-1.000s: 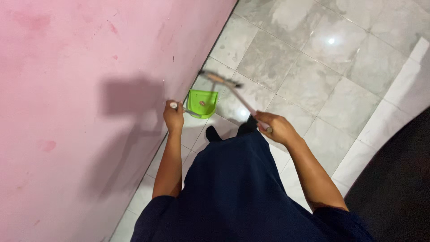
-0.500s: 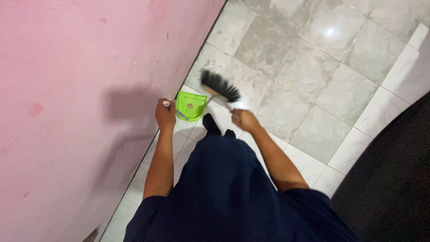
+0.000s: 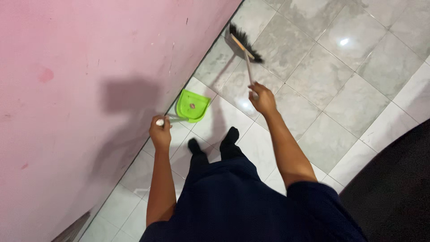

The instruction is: The person sweeps the floor using a broom and a dustpan, gathering debris and then emptying the dustpan into a trash bin.

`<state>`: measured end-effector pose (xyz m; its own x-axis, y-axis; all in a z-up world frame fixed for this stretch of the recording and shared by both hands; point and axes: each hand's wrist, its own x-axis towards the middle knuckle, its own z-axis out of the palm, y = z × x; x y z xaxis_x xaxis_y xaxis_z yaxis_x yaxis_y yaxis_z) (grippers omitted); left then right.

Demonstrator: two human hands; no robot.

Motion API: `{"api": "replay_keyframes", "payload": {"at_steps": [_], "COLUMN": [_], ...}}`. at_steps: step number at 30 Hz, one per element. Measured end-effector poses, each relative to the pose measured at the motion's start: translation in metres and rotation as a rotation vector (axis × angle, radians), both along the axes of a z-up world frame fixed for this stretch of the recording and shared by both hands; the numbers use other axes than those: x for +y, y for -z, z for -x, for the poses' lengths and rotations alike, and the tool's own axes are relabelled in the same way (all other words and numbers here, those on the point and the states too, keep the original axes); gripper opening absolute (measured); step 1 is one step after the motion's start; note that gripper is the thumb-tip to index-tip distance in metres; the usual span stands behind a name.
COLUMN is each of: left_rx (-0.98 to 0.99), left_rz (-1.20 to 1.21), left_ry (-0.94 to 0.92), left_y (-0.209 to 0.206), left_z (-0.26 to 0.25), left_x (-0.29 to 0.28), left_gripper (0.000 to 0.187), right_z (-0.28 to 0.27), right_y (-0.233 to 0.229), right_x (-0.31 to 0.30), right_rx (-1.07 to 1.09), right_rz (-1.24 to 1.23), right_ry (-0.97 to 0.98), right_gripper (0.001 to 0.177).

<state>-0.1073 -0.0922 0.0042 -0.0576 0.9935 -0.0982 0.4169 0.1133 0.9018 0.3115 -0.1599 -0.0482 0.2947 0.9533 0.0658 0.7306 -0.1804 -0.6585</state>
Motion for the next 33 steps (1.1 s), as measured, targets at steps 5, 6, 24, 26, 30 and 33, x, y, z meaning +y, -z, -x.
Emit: {"api": "replay_keyframes", "payload": {"at_steps": [5, 6, 24, 26, 30, 33], "left_rx": [0.091, 0.11, 0.072, 0.081, 0.063, 0.156], "left_rz": [-0.041, -0.021, -0.119, -0.236, 0.013, -0.073], "left_ry": [0.008, -0.011, 0.165, 0.173, 0.125, 0.118], "left_y": [0.01, 0.015, 0.026, 0.024, 0.031, 0.044], "left_z": [0.048, 0.054, 0.261, 0.283, 0.317, 0.327], "left_x": [-0.018, -0.016, -0.061, -0.073, -0.102, -0.105], "left_gripper": [0.015, 0.016, 0.019, 0.018, 0.019, 0.018], "right_z": [0.064, 0.09, 0.351, 0.351, 0.386, 0.431], "right_y": [0.05, 0.052, -0.088, -0.061, 0.015, 0.034], "right_x": [0.028, 0.021, -0.208, -0.187, -0.156, -0.156], "right_rx": [0.203, 0.272, -0.05, -0.074, 0.144, 0.212], "right_rz": [0.001, 0.077, 0.145, 0.144, 0.158, 0.259], "right_ry": [-0.002, -0.001, -0.105, 0.002, 0.082, -0.029], "right_gripper": [0.029, 0.028, 0.028, 0.029, 0.032, 0.035]}}
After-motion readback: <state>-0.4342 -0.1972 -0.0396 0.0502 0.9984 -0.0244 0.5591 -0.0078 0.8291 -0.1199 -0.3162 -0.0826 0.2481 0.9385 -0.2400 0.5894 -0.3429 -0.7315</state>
